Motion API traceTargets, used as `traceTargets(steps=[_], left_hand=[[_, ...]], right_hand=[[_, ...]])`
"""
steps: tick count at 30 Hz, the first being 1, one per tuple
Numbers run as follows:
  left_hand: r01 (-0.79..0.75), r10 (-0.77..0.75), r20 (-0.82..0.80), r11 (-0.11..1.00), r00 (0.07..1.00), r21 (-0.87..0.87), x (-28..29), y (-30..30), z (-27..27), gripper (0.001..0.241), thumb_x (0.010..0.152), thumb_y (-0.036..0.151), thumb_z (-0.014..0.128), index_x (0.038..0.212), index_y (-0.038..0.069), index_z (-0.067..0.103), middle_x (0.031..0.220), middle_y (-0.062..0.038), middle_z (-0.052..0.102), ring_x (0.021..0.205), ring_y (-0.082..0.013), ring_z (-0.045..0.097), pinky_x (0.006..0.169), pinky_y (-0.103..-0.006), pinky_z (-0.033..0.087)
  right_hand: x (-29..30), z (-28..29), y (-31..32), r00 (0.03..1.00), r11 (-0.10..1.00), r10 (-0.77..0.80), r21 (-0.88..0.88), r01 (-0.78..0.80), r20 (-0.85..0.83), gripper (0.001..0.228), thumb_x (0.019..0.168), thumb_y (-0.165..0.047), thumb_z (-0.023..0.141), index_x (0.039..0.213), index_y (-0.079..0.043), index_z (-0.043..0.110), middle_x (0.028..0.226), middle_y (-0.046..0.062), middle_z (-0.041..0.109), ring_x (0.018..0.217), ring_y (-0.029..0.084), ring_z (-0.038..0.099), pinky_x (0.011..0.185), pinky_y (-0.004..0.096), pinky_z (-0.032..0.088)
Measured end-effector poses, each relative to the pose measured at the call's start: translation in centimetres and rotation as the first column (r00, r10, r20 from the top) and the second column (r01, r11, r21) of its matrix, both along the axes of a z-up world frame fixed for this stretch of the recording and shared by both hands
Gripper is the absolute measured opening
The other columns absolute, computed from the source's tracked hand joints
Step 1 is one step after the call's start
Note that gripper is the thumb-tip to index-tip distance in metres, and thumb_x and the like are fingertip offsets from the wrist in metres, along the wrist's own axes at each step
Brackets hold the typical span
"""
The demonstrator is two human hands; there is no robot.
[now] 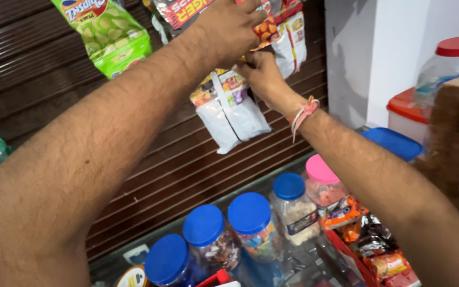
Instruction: The person arranges various snack packets on a wall-mounted display rack. They pick up packets from a counter, hang them on hooks, and adjust their positions to organize the display. The person handles multiple snack brands and types, including chips and biscuits.
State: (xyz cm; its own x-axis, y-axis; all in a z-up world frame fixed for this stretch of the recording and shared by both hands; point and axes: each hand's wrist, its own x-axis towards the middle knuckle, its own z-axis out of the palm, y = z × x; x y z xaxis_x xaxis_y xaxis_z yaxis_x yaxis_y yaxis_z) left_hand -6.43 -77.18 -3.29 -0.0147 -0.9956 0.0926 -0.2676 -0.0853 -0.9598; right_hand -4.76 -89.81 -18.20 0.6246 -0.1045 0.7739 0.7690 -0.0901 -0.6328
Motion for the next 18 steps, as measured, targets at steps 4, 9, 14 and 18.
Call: traceTargets(steps=[4,9,14,18], left_hand=[[-0.125,0.124,0.018,0.991,0.992,0.046,-0.3,-1.8,0.2,0.027,0.07,0.036,0.079,0.092,0.02,0.08,0.109,0.002,0.071,0.115,-0.0213,0.061,0.103,-0.0505,0.04],[-0.155,0.155,-0.009,0.987,0.988,0.035,0.2,-2.7,0.7,0.014,0.089,0.027,0.066,0.091,0.025,0.08,0.091,0.0,0.077,0.099,-0.0219,0.071,0.098,-0.0512,0.042],[-0.14,0.141,-0.18,0.99,0.973,0.021,0.4,-1.8,1.9,0.015,0.094,0.027,0.061,0.101,0.026,0.075,0.087,-0.001,0.076,0.092,-0.022,0.072,0.092,-0.0482,0.044],[-0.19,0.19,-0.254,0.981,0.948,0.025,-0.1,-1.9,2.8,0.015,0.094,0.031,0.061,0.103,0.023,0.07,0.085,-0.003,0.075,0.086,-0.0236,0.072,0.089,-0.0513,0.042]], right_hand=[[-1.2,0.0,-1.3,0.998,0.998,-0.054,-0.028,0.053,-0.013,0.018,0.102,-0.01,0.063,0.102,0.004,0.073,0.089,0.0,0.072,0.076,0.004,0.059,0.066,0.026,0.049],[-1.7,0.2,-1.4,0.986,0.984,-0.165,-0.06,0.166,0.025,0.021,0.104,-0.013,0.064,0.099,0.005,0.072,0.083,0.001,0.068,0.072,0.006,0.054,0.061,0.028,0.045],[-2.2,0.5,-1.3,0.963,0.969,-0.238,-0.041,0.245,0.13,0.017,0.101,-0.013,0.064,0.097,0.002,0.068,0.076,-0.003,0.063,0.07,0.005,0.052,0.06,0.028,0.044],[-2.1,0.8,-1.4,0.93,0.94,-0.326,-0.051,0.338,0.167,0.025,0.104,-0.015,0.068,0.088,0.004,0.064,0.07,-0.001,0.054,0.067,0.007,0.045,0.058,0.03,0.039]])
